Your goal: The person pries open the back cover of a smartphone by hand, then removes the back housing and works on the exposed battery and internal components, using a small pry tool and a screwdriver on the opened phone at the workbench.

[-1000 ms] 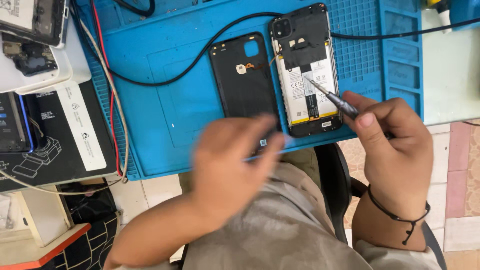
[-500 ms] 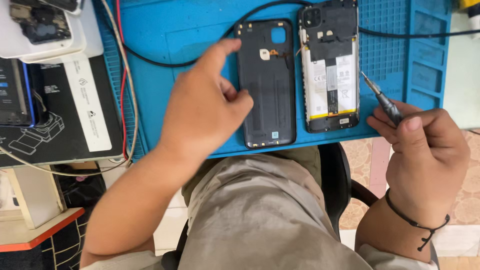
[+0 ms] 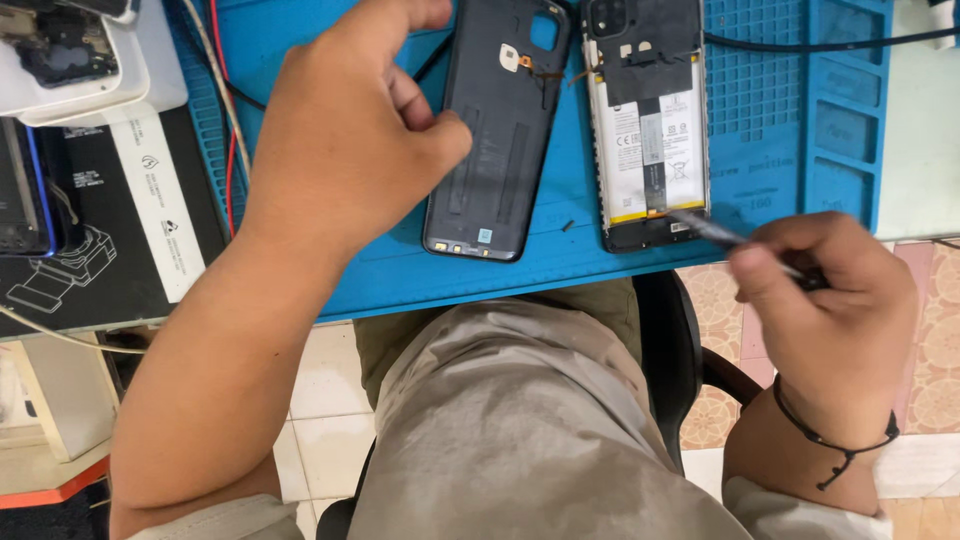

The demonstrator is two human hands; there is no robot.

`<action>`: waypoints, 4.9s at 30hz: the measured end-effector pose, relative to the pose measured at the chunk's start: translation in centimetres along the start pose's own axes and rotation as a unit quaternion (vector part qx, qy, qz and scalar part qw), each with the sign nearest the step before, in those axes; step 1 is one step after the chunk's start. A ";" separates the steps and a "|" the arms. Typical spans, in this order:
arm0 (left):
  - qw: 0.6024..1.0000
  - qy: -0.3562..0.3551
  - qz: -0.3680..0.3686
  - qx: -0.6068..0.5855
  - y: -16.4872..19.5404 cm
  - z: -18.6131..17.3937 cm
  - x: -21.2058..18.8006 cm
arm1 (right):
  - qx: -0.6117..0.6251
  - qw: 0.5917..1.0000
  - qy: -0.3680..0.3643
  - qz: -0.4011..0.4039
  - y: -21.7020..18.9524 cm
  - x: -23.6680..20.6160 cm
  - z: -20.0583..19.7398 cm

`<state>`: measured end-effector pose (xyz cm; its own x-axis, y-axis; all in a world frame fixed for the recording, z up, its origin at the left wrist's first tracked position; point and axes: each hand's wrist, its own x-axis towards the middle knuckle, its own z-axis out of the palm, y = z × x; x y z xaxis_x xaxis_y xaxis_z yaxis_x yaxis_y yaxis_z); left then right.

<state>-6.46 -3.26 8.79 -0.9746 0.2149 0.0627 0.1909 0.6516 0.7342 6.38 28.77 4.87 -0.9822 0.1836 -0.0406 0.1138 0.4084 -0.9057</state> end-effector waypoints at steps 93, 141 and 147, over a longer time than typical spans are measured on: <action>0.981 0.194 -0.012 0.008 -2.6 4.2 -10.4 | -0.367 0.880 -0.109 -0.281 -9.2 13.5 -1.7; 0.981 0.187 0.042 -0.019 -2.9 4.2 -10.4 | -0.562 0.707 -0.216 -0.371 -13.8 16.8 1.4; 0.980 0.192 0.057 -0.016 -2.9 4.2 -10.2 | -0.562 0.714 -0.199 -0.368 -14.3 15.4 1.0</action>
<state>3.46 -4.30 3.13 -0.9206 -0.0086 0.3904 0.3030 0.6150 0.7280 -10.56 24.87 16.73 -0.7774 -0.6273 -0.0470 -0.6259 0.7639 0.1572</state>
